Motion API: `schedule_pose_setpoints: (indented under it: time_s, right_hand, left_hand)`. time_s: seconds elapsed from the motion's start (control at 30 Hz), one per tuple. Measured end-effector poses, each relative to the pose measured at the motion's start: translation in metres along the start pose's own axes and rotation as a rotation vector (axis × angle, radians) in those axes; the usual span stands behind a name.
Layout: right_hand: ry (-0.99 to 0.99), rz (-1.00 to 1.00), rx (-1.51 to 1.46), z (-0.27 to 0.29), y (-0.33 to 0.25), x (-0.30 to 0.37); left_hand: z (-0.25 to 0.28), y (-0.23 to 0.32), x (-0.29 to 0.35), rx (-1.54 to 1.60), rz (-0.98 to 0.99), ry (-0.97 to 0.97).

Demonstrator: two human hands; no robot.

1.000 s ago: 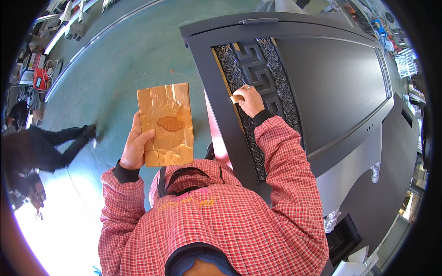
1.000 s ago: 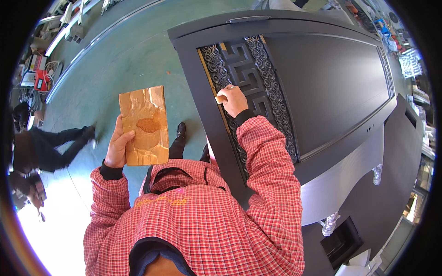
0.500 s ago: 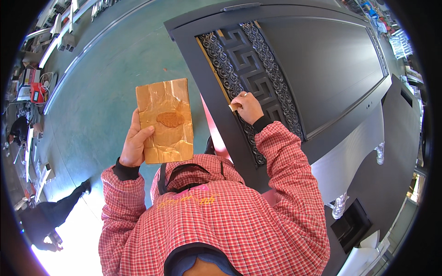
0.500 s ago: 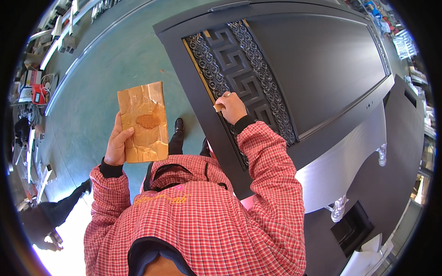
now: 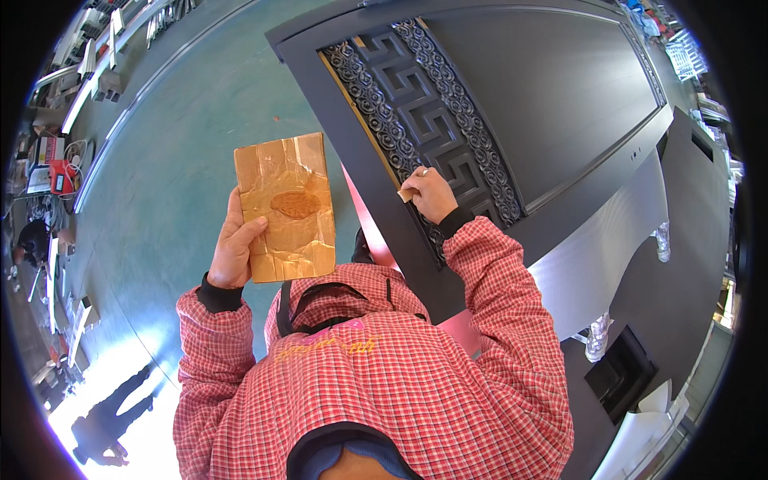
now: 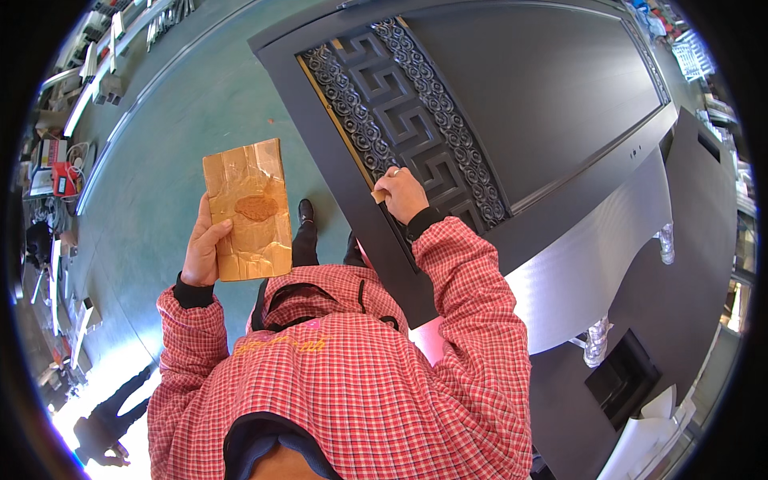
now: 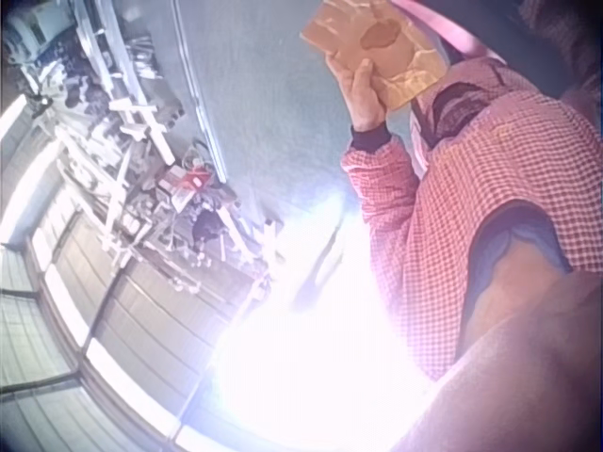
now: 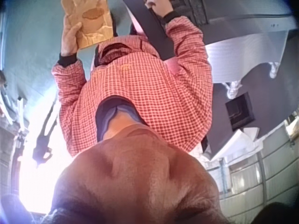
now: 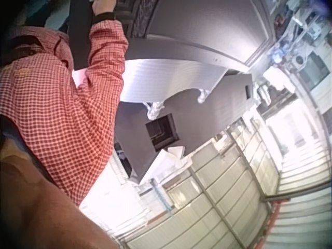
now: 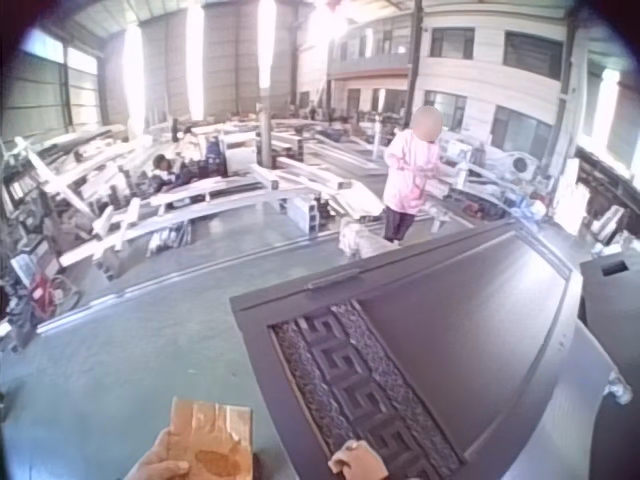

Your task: The person applies gold leaf to a dark ornate panel using a small sponge. They hold a sheet of gold leaf in one hand and dab the leaf onto the panel's raised patterns with the sponge in the other hand.

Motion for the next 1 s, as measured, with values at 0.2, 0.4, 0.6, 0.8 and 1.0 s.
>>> schedule_pose_setpoints:
  time_s: [0.2, 0.4, 0.6, 0.8, 1.0]
  right_hand:
    - [-0.013, -0.038, 0.027, 0.002, 0.001, 0.027]
    - [-0.004, -0.067, 0.044, 0.006, -0.002, 0.057]
    - [0.035, -0.114, 0.050, 0.005, -0.005, 0.082]
    - [0.077, -0.126, 0.130, 0.026, -0.017, 0.106]
    - [0.309, -0.073, -0.189, 0.070, -0.127, 0.102]
  left_hand:
    - [-0.006, -0.007, 0.010, 0.014, -0.002, -0.017]
    - [-0.010, -0.006, 0.017, 0.001, 0.009, -0.060]
    - [-0.009, -0.007, 0.017, -0.017, 0.009, -0.124]
    - [-0.017, -0.012, 0.024, 0.037, 0.052, -0.218]
    - [-0.027, -0.027, 0.029, 0.069, 0.050, -0.297]
Point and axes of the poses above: each hand's wrist, its own x-axis away from the middle knuckle, its own z-axis out of the back of the hand, y = z × x, the point moved 4 cm from there along -x, towards the middle knuckle, and after that the axes turned 13 degrees about -x, right-handed, at the moved point
